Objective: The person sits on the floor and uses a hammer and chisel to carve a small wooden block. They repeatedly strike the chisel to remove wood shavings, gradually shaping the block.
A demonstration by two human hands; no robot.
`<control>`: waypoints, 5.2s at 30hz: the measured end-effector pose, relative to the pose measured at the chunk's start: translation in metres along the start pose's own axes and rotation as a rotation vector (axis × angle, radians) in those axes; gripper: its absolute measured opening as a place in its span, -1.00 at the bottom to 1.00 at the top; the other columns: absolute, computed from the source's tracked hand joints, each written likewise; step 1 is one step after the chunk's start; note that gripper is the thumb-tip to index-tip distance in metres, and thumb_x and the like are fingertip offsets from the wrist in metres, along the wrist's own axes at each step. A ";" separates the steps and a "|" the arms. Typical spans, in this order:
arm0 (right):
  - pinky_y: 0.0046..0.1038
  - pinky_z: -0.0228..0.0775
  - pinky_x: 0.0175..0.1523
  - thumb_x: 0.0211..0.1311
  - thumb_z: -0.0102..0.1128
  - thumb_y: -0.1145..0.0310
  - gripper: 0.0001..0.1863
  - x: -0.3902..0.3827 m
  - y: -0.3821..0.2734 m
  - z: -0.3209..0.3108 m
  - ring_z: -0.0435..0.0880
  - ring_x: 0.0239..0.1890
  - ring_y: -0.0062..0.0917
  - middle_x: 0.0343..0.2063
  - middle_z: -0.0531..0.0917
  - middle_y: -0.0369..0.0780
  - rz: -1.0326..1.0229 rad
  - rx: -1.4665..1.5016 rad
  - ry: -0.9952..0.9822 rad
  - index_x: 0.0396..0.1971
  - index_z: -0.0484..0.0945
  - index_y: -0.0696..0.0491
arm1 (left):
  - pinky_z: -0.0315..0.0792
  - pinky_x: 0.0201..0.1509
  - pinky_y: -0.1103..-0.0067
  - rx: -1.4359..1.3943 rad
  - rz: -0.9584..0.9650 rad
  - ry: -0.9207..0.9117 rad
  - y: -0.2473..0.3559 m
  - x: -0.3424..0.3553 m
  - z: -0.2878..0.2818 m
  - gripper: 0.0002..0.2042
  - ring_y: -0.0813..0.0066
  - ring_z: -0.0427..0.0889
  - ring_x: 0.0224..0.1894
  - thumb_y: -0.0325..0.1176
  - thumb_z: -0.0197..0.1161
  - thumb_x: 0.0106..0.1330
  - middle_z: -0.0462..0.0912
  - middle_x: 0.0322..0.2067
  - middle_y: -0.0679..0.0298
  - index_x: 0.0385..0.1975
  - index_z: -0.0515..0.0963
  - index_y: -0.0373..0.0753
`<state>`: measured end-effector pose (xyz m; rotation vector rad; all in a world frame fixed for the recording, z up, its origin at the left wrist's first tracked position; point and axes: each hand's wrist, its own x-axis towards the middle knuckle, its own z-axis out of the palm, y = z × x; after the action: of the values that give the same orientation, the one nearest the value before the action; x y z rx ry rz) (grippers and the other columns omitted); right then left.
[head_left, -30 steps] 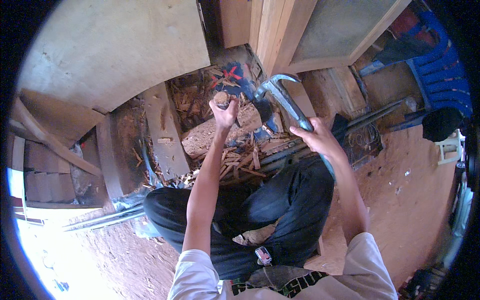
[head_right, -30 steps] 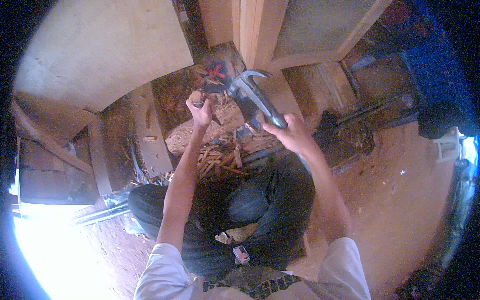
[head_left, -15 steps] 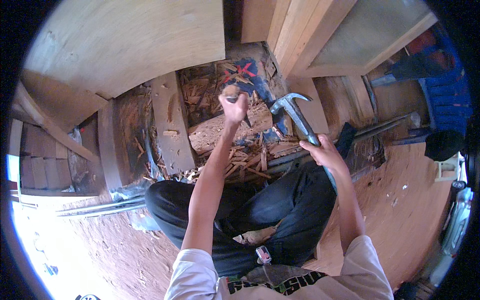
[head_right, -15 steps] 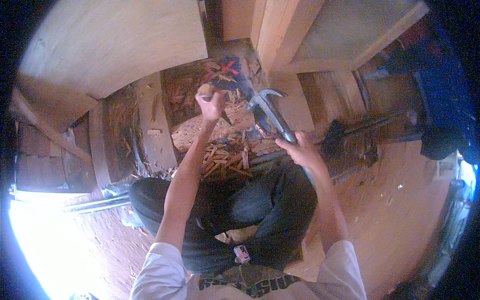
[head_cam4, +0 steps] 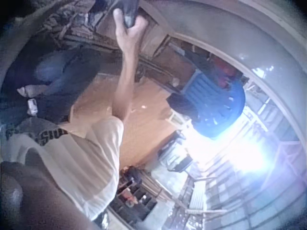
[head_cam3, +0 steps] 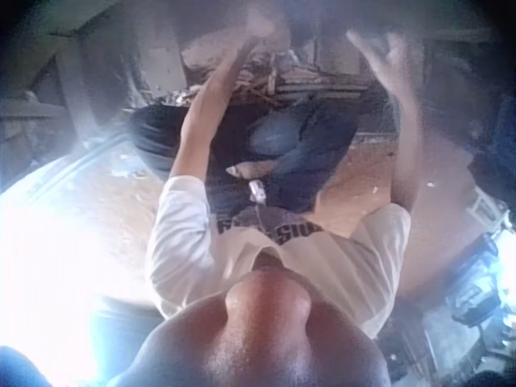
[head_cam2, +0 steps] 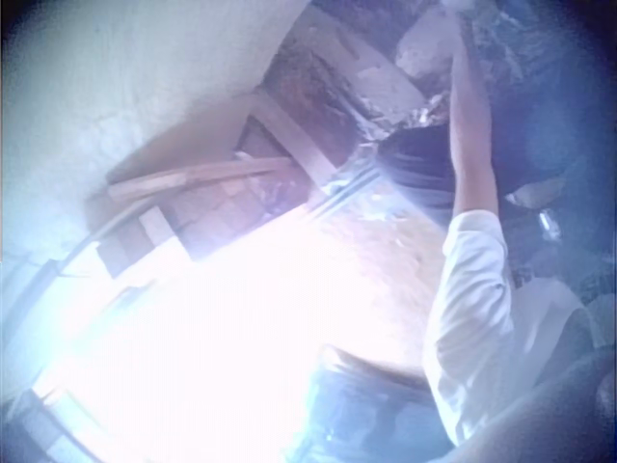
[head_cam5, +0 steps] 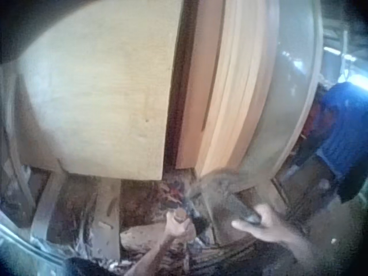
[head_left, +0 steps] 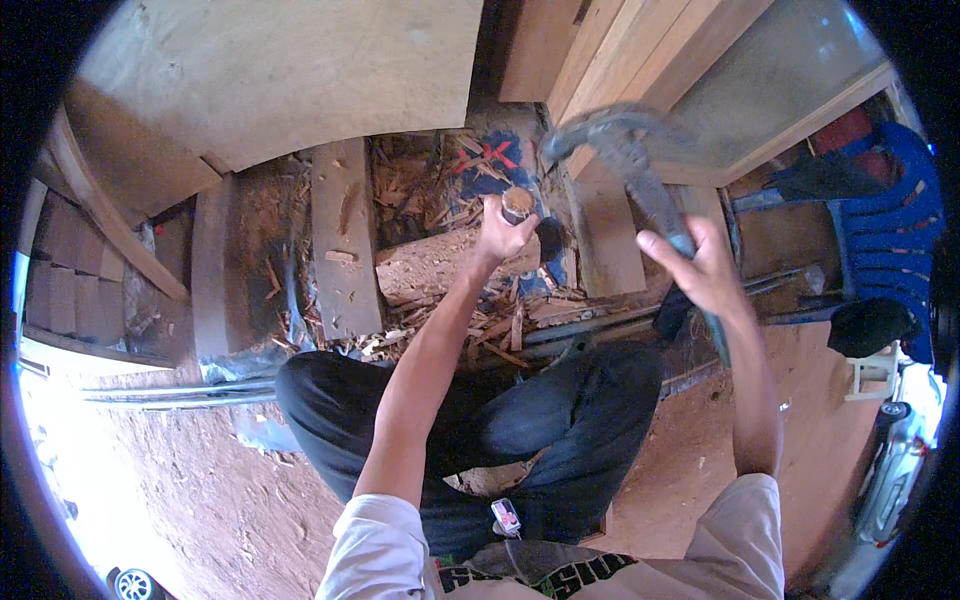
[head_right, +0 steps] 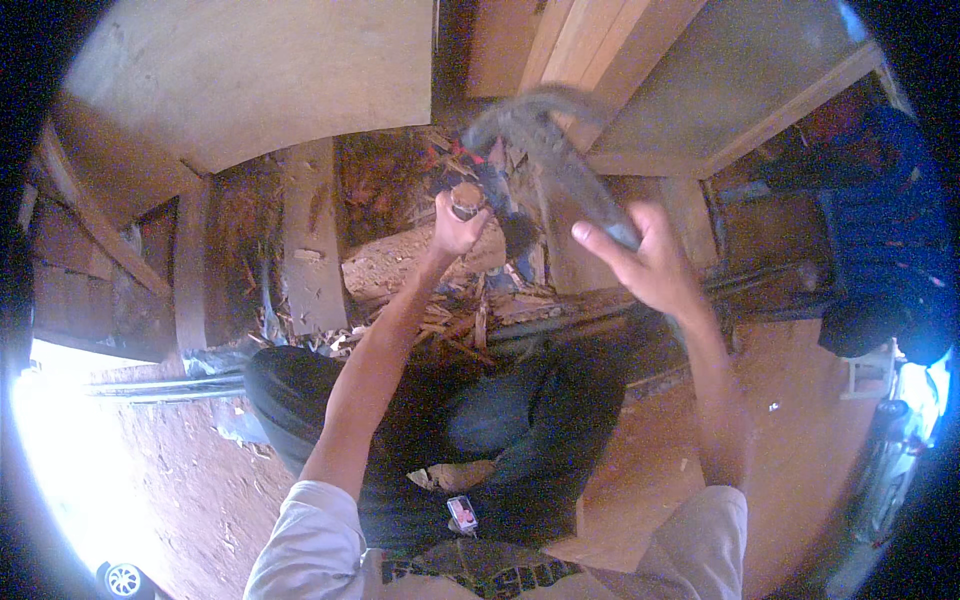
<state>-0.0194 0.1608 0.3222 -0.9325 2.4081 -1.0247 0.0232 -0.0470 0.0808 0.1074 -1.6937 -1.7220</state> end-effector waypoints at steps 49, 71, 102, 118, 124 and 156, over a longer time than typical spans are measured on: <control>-0.41 0.28 -0.52 0.05 0.23 0.25 -0.71 0.049 0.021 0.016 0.42 -0.63 -0.62 -0.71 0.46 -0.33 0.077 0.071 0.257 -0.67 0.43 0.13 | 0.40 -0.23 0.52 0.049 -0.179 -0.192 -0.029 -0.016 -0.014 -0.90 0.53 0.51 -0.40 -0.49 0.23 0.06 0.53 -0.50 0.34 -0.43 0.47 -0.27; -0.28 0.33 -0.47 0.01 0.28 0.23 -0.70 0.048 0.070 0.044 0.46 -0.60 -0.47 -0.69 0.48 -0.21 0.295 -0.358 -0.123 -0.59 0.41 0.13 | 0.38 -0.15 0.48 0.137 -0.357 -0.130 -0.016 -0.024 -0.014 -0.74 0.45 0.50 -0.28 -0.45 0.30 0.04 0.54 -0.37 0.25 -0.27 0.45 -0.31; -0.43 0.23 -0.55 0.04 0.23 0.28 -0.76 0.041 0.031 0.022 0.40 -0.64 -0.61 -0.71 0.46 -0.30 0.232 -0.259 -0.055 -0.61 0.43 0.10 | 0.37 -0.04 0.47 0.005 -0.542 -0.392 -0.063 -0.068 -0.013 -0.53 0.48 0.42 -0.13 -0.36 0.30 0.10 0.43 -0.15 0.24 -0.03 0.25 -0.28; -0.37 0.21 -0.54 0.04 0.17 0.35 -0.73 -0.035 0.107 0.081 0.34 -0.68 -0.62 -0.78 0.37 -0.33 0.276 -0.073 -0.148 -0.73 0.34 0.10 | 0.06 -0.77 0.66 -0.453 -0.340 0.537 0.008 -0.021 -0.053 -0.84 0.62 0.23 -0.81 -0.54 0.14 0.21 0.26 -0.76 0.38 -0.51 0.28 -0.21; -0.32 0.25 -0.51 0.02 0.20 0.31 -0.72 -0.049 0.132 0.082 0.41 -0.67 -0.52 -0.77 0.41 -0.25 0.315 -0.081 -0.126 -0.71 0.37 0.14 | 0.10 -0.75 0.67 -0.454 -0.352 0.529 0.007 -0.025 -0.027 -0.81 0.64 0.26 -0.77 -0.56 0.13 0.23 0.31 -0.72 0.37 -0.49 0.26 -0.18; -0.27 0.35 -0.51 0.03 0.26 0.24 -0.68 0.016 0.050 0.046 0.55 -0.67 -0.33 -0.74 0.53 -0.10 0.248 -0.359 0.174 -0.69 0.46 0.17 | 0.41 -0.32 0.56 -0.002 -0.508 -0.243 -0.033 -0.027 -0.009 -0.65 0.56 0.50 -0.40 -0.43 0.27 0.14 0.52 -0.39 0.30 -0.12 0.30 -0.24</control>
<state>-0.0274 0.1523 0.2536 -0.6464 2.8274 -0.6170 0.0342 -0.0443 0.0392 0.3675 -1.9596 -2.1767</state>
